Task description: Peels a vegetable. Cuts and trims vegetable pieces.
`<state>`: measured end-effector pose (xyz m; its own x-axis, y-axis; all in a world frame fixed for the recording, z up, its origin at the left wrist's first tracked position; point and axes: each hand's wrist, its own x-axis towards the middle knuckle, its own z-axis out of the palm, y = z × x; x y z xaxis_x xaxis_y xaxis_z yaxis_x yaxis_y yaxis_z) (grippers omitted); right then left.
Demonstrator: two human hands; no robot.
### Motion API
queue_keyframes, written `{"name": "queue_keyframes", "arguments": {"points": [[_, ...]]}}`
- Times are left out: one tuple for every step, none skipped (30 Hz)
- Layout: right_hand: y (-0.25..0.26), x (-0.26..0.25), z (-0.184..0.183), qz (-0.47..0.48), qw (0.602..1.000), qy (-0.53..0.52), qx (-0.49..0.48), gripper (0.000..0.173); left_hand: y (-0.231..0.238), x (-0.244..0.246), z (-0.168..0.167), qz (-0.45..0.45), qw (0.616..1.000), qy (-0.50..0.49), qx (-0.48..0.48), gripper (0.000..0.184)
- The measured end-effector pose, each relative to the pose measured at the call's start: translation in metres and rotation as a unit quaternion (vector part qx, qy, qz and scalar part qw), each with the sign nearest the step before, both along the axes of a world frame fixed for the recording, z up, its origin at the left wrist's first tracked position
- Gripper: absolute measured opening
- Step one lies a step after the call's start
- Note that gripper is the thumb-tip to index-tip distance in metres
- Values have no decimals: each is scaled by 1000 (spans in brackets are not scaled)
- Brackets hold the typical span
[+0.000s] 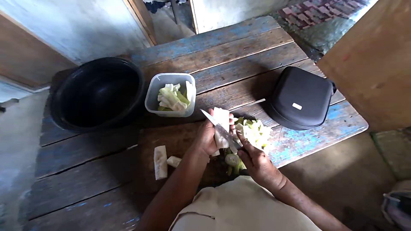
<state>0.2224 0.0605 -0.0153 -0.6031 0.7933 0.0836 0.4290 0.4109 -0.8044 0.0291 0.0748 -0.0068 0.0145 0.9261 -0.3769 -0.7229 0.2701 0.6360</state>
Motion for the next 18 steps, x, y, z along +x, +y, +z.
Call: {"name": "queue_keyframes", "arguments": {"points": [[2, 0, -1, -7, 1000, 9, 10, 51, -2, 0, 0, -31, 999, 1, -10, 70], [4, -1, -1, -6, 1000, 15, 4, 53, -4, 1, -1, -51, 998, -1, -23, 68], [7, -1, -1, -2, 1000, 19, -12, 56, -5, 3, -1, -57, 997, -8, -42, 68], [10, -2, -1, 1, 999, 21, -33, 58, -6, 4, -1, -59, 996, -16, -60, 66], [13, -3, -2, 2, 998, 30, -58, 59, -7, 5, -1, -52, 995, -28, -76, 63], [16, -2, -5, -3, 995, 52, -87, 58, -9, 7, 0, -40, 994, -41, -92, 56], [17, -1, -8, -17, 989, 85, -123, 56, -10, 8, 3, -25, 993, -52, -108, 48], [18, 1, -8, -38, 978, 122, -167, 53, -11, 7, 4, -12, 992, -51, -116, 39], [19, 4, -6, -63, 963, 151, -213, 52, -13, 7, 3, -2, 992, -37, -120, 28], [21, 6, -3, -87, 947, 175, -254, 52, -16, 6, 3, 0, 993, -11, -117, 24], [23, 9, -1, -106, 932, 193, -290, 51, -19, 5, 3, -8, 994, 19, -111, 29], [26, 10, 0, -121, 919, 207, -313, 49, -22, 6, 5, -25, 993, 46, -106, 33], [29, 12, 0, -128, 913, 214, -324, 47, -25, 7, 7, -54, 991, 71, -99, 36], [32, 13, -1, -125, 911, 217, -326, 46, -29, 8, 9, -90, 988, 92, -86, 37], [34, 14, -2, -117, 911, 221, -326, 47, -32, 10, 10, -132, 983, 112, -68, 37], [36, 14, -2, -105, 911, 224, -330, 47, -34, 13, 12, -168, 976, 131, -50, 34], [37, 14, -2, -93, 911, 226, -333, 45, -35, 16, 12, -200, 968, 148, -34, 31], [37, 14, -2, -85, 913, 223, -330, 41, -36, 19, 12, -224, 960, 164, -25, 29]]}}
